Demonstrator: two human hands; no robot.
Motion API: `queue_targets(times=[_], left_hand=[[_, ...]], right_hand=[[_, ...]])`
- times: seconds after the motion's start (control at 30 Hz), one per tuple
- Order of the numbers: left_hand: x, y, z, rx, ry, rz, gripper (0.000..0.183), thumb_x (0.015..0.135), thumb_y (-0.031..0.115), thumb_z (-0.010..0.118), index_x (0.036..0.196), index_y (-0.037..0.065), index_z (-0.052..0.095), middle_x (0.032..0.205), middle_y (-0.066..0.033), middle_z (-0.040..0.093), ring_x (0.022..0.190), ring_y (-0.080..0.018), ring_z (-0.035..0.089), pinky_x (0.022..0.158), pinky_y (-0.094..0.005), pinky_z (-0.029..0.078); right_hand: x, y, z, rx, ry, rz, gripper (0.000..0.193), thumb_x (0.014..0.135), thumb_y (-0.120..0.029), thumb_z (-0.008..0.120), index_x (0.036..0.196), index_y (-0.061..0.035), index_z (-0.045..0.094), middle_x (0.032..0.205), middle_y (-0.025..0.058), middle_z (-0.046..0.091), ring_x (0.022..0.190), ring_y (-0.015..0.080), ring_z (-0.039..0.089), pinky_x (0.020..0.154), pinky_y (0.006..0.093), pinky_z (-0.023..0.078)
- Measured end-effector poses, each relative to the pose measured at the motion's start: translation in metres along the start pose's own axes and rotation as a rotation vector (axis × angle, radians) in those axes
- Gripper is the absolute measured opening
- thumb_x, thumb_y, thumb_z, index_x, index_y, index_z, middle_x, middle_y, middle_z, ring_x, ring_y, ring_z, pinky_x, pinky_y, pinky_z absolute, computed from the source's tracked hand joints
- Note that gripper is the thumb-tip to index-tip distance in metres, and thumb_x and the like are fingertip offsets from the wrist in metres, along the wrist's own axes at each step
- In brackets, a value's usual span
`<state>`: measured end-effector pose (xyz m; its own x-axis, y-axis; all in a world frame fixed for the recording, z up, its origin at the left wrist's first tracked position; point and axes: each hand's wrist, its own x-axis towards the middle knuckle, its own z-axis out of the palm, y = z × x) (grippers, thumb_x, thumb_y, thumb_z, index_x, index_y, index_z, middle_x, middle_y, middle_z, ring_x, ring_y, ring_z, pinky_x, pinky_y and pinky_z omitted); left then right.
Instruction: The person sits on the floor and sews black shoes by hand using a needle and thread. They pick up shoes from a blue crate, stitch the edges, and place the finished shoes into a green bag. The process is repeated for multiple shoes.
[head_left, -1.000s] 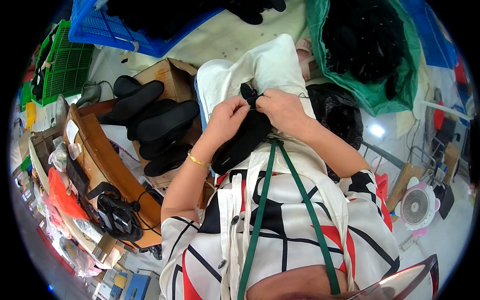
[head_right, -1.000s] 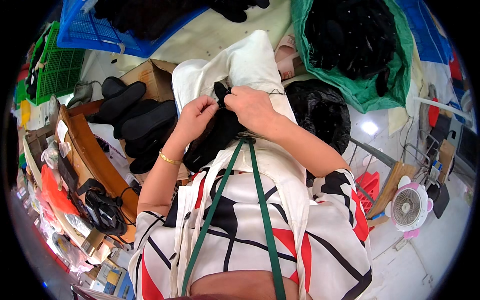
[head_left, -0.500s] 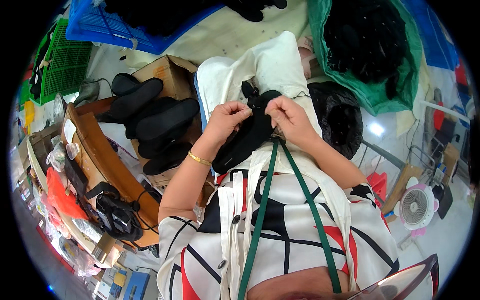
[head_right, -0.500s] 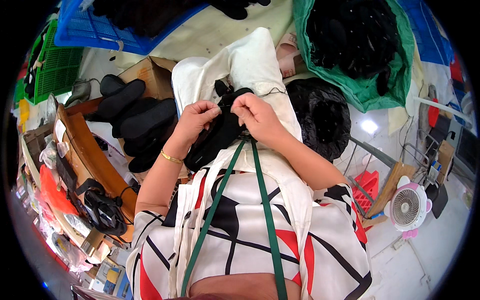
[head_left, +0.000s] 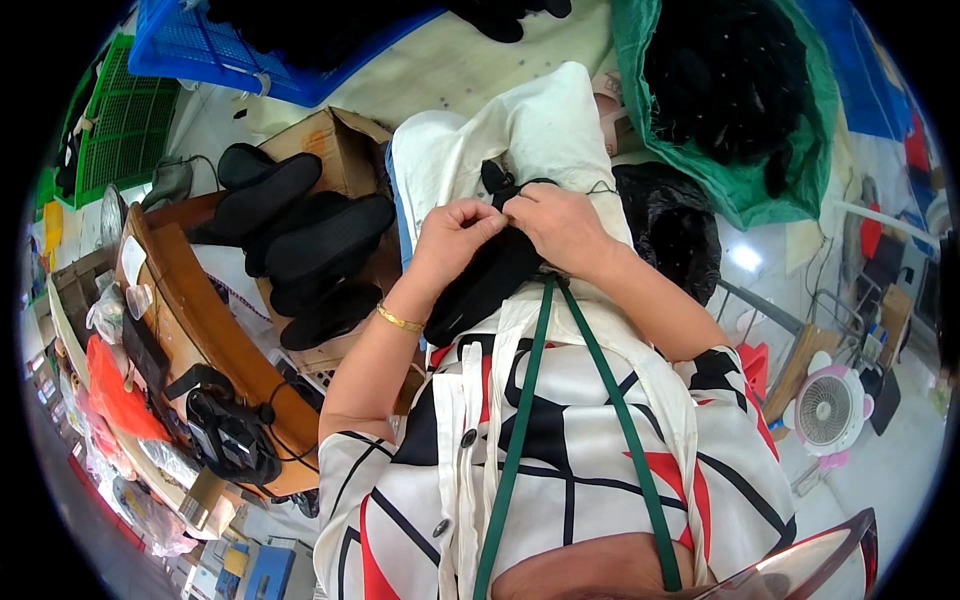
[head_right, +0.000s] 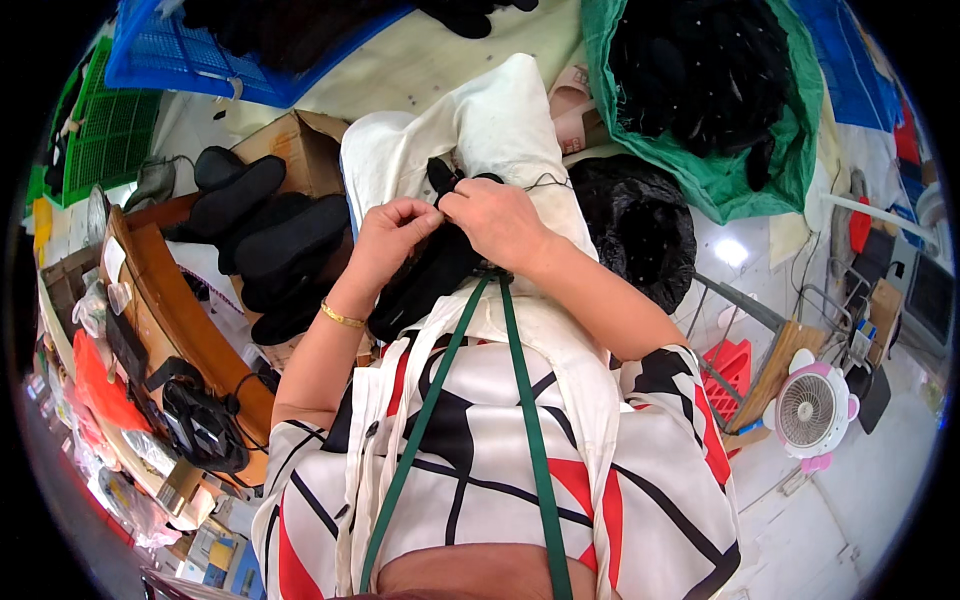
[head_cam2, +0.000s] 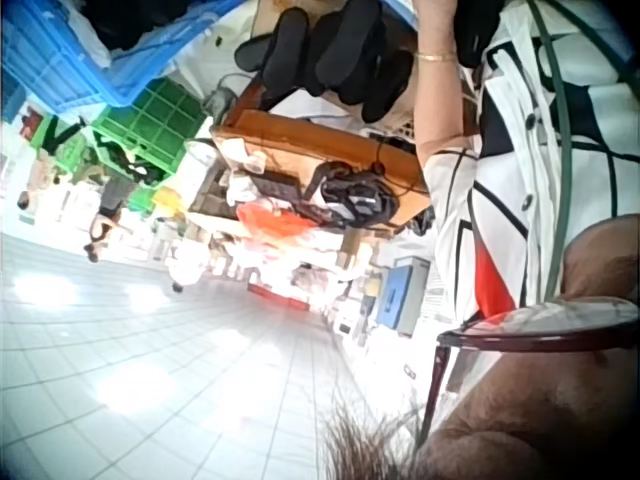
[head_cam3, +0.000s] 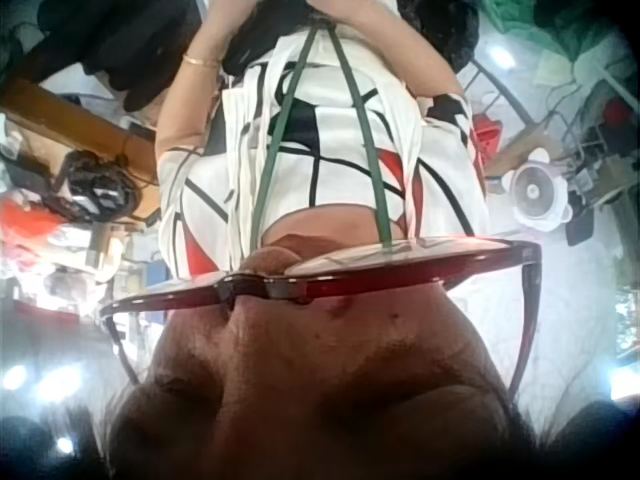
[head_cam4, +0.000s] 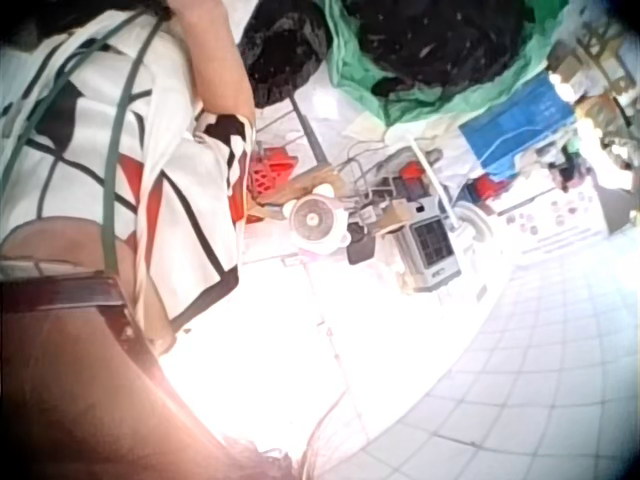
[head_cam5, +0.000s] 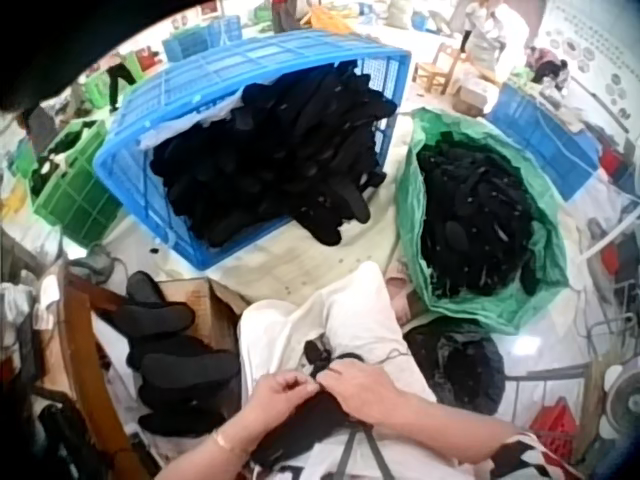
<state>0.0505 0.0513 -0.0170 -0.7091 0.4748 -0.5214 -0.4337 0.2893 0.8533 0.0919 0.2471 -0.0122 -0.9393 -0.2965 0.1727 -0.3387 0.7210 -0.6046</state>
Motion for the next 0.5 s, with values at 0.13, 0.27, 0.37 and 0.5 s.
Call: queue_targets(times=[0.13, 0.27, 0.37, 0.5], left_hand=[[0.003, -0.005, -0.006, -0.177, -0.046, -0.171, 0.014, 0.092, 0.019, 0.069, 0.091, 0.005, 0.070, 0.077, 0.0045, 0.063, 0.060, -0.0039, 0.048, 0.054, -0.0191, 0.038], [0.008, -0.010, -0.007, -0.286, -0.132, -0.201, 0.015, 0.093, 0.020, 0.068, 0.092, 0.005, 0.069, 0.080, 0.0030, 0.065, 0.062, -0.0047, 0.050, 0.055, -0.0198, 0.039], [0.006, -0.007, -0.006, -0.315, -0.165, -0.205, 0.015, 0.094, 0.021, 0.068, 0.093, 0.006, 0.069, 0.082, 0.0028, 0.065, 0.063, -0.0046, 0.051, 0.055, -0.0201, 0.040], [0.005, -0.006, -0.006, -0.373, -0.167, -0.187, 0.015, 0.093, 0.021, 0.068, 0.093, 0.006, 0.069, 0.081, 0.0028, 0.065, 0.064, -0.0043, 0.050, 0.056, -0.0195, 0.039]], right_hand=[[-0.002, 0.004, 0.001, 0.021, -0.010, -0.027, 0.006, 0.081, -0.010, 0.063, 0.086, -0.0096, 0.059, 0.076, 0.0072, 0.055, 0.073, 0.0278, 0.061, 0.061, 0.0390, 0.050], [0.000, 0.010, -0.003, 0.069, -0.078, -0.065, 0.006, 0.082, -0.011, 0.063, 0.086, -0.0099, 0.060, 0.077, 0.0075, 0.056, 0.073, 0.0276, 0.061, 0.061, 0.0390, 0.050], [-0.003, 0.013, -0.001, 0.176, -0.033, 0.003, 0.006, 0.083, -0.012, 0.064, 0.086, -0.0103, 0.060, 0.077, 0.0072, 0.057, 0.074, 0.0271, 0.062, 0.062, 0.0390, 0.050], [-0.002, 0.007, -0.005, 0.102, -0.046, -0.025, 0.007, 0.083, -0.014, 0.066, 0.086, -0.0104, 0.060, 0.077, 0.0064, 0.058, 0.075, 0.0268, 0.062, 0.062, 0.0387, 0.050]])
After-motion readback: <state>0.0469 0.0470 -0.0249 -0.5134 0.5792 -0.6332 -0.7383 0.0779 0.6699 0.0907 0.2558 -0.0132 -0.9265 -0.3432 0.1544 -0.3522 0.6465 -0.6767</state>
